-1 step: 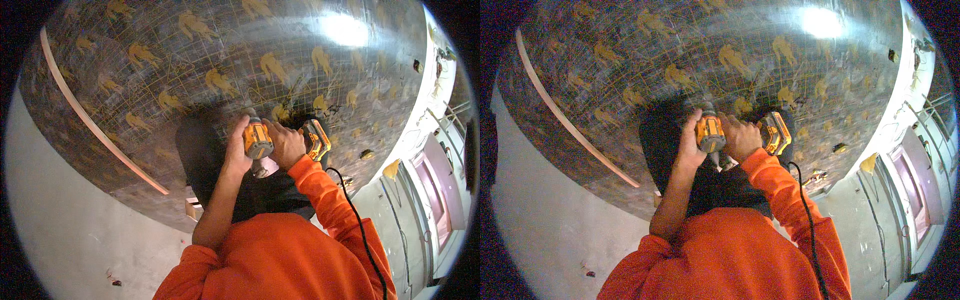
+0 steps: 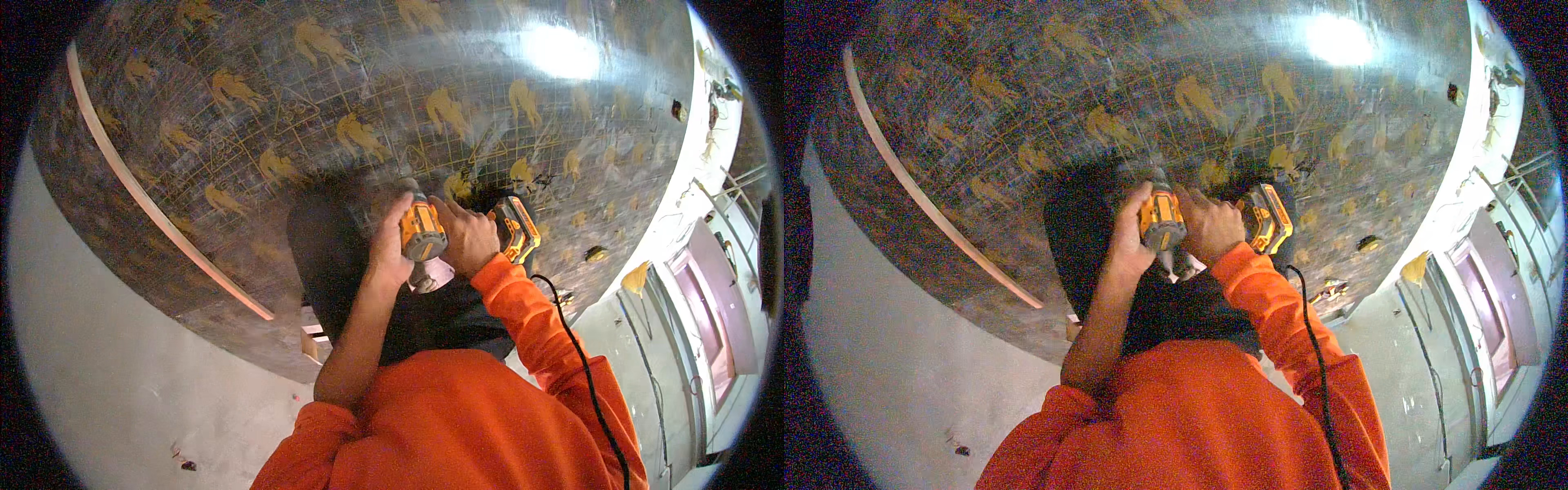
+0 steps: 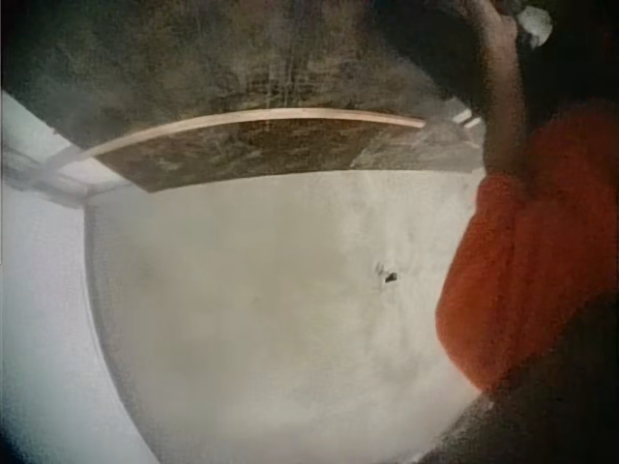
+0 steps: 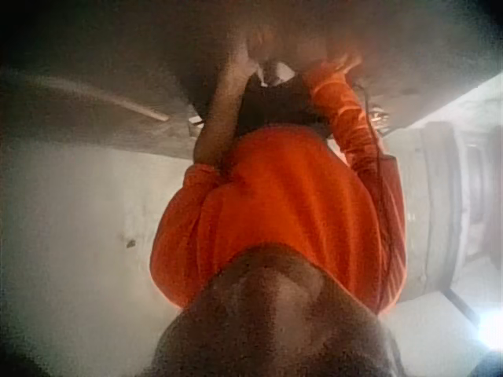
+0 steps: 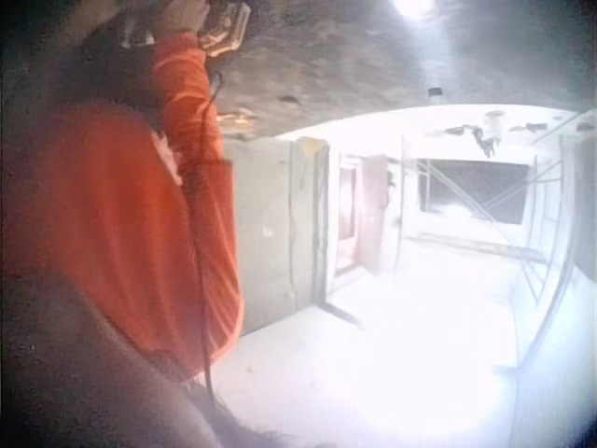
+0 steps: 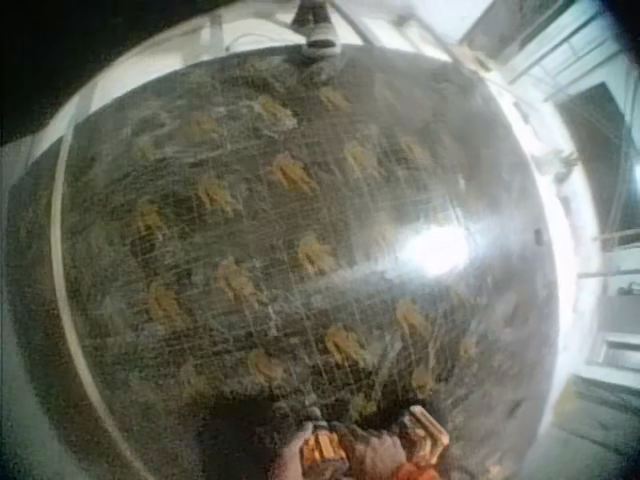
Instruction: The person kneels on a patterned floor and uses a cordless drill to drive screws into the surface. They repeatedly pick up screws, position them, and operate the drill to fasten them into the floor.
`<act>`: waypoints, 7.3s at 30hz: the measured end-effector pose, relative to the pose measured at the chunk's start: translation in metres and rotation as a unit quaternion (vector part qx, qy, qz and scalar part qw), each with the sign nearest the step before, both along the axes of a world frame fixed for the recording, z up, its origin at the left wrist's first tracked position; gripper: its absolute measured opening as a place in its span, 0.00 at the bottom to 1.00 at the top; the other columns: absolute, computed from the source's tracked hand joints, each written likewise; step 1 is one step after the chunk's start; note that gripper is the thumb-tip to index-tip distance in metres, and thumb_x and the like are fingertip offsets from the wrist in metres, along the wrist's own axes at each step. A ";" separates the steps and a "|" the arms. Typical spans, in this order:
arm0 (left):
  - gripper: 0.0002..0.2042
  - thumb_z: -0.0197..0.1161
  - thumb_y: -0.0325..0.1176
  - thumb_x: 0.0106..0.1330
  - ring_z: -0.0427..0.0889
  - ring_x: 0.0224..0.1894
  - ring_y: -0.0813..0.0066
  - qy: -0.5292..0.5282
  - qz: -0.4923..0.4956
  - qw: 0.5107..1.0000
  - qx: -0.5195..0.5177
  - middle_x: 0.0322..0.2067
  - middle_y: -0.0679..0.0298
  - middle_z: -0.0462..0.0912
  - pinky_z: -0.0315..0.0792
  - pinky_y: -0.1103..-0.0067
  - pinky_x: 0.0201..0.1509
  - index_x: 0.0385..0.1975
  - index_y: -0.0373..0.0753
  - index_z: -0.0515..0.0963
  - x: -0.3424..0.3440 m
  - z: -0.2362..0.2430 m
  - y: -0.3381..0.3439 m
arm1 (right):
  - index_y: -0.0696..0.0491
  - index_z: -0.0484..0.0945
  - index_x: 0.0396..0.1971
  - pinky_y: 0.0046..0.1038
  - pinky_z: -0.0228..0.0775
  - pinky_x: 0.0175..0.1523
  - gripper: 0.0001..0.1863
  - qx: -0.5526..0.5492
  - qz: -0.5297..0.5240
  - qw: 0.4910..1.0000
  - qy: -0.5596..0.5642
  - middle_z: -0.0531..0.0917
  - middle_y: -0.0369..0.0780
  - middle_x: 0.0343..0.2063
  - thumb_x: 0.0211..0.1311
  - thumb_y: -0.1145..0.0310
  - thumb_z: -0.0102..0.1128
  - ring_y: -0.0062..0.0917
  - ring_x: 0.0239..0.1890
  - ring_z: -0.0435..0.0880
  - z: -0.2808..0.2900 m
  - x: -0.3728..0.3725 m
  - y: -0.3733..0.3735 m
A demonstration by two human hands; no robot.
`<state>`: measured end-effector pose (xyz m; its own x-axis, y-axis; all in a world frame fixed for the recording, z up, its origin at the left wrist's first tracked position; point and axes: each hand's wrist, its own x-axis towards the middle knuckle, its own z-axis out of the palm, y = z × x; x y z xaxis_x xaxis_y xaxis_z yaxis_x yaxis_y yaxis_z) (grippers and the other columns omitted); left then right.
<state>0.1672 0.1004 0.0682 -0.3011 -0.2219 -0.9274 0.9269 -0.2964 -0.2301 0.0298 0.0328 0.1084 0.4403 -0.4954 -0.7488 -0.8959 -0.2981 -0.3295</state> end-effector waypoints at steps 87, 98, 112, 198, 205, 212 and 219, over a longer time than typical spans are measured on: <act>0.12 0.63 0.42 0.58 0.79 0.30 0.70 -0.050 -0.143 0.988 -0.022 0.30 0.66 0.79 0.74 0.70 0.33 0.36 0.43 0.77 0.008 -0.008 -0.012 | 0.45 0.70 0.58 0.41 0.79 0.34 0.33 -0.005 0.162 0.985 0.052 0.82 0.41 0.41 0.47 0.62 0.67 0.42 0.32 0.86 -0.009 0.022 -0.033; 0.13 0.62 0.43 0.59 0.80 0.29 0.69 -0.076 -0.161 0.984 -0.020 0.31 0.65 0.79 0.75 0.70 0.32 0.38 0.42 0.77 0.016 0.000 -0.016 | 0.45 0.74 0.50 0.41 0.79 0.34 0.16 -0.018 0.167 0.985 0.038 0.85 0.41 0.39 0.61 0.62 0.54 0.38 0.32 0.87 -0.004 0.030 -0.035; 0.14 0.59 0.47 0.63 0.80 0.35 0.72 -0.034 -0.132 0.987 -0.081 0.34 0.67 0.80 0.74 0.71 0.39 0.40 0.44 0.77 0.020 -0.008 -0.008 | 0.50 0.63 0.65 0.40 0.79 0.36 0.37 -0.077 0.211 0.972 -0.068 0.77 0.42 0.46 0.52 0.65 0.64 0.39 0.35 0.85 -0.002 0.019 -0.035; 0.11 0.66 0.39 0.54 0.79 0.29 0.70 -0.128 -0.136 0.982 0.038 0.29 0.64 0.79 0.73 0.72 0.33 0.32 0.39 0.81 0.004 -0.014 -0.014 | 0.44 0.72 0.54 0.41 0.78 0.35 0.21 -0.092 0.118 0.986 0.067 0.82 0.40 0.39 0.58 0.66 0.55 0.39 0.35 0.86 0.001 0.036 -0.021; 0.10 0.65 0.39 0.55 0.78 0.25 0.70 -0.118 -0.137 0.983 0.021 0.27 0.65 0.78 0.72 0.71 0.28 0.30 0.40 0.80 0.011 -0.004 -0.022 | 0.43 0.72 0.56 0.41 0.78 0.36 0.23 -0.077 0.118 0.987 0.081 0.82 0.40 0.41 0.59 0.66 0.55 0.40 0.36 0.86 0.000 0.037 -0.021; 0.09 0.65 0.39 0.55 0.78 0.25 0.71 -0.119 -0.146 0.982 0.026 0.27 0.67 0.78 0.72 0.71 0.28 0.30 0.41 0.80 0.006 -0.010 -0.016 | 0.43 0.74 0.54 0.41 0.78 0.35 0.21 -0.090 0.110 0.988 0.059 0.83 0.40 0.38 0.58 0.65 0.56 0.38 0.35 0.87 -0.004 0.034 -0.019; 0.10 0.64 0.39 0.56 0.79 0.27 0.68 -0.129 -0.097 0.986 -0.029 0.28 0.65 0.80 0.75 0.69 0.31 0.31 0.40 0.79 0.003 -0.016 -0.011 | 0.47 0.77 0.45 0.42 0.79 0.36 0.14 -0.092 0.121 0.987 0.052 0.84 0.41 0.40 0.60 0.62 0.55 0.39 0.34 0.87 -0.003 0.035 -0.021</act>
<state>0.1702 0.0896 0.0518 -0.0981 -0.2381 -0.9663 0.8772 -0.4792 0.0290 0.0650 0.0116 0.1056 0.4878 -0.5164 -0.7039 -0.8173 -0.5535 -0.1603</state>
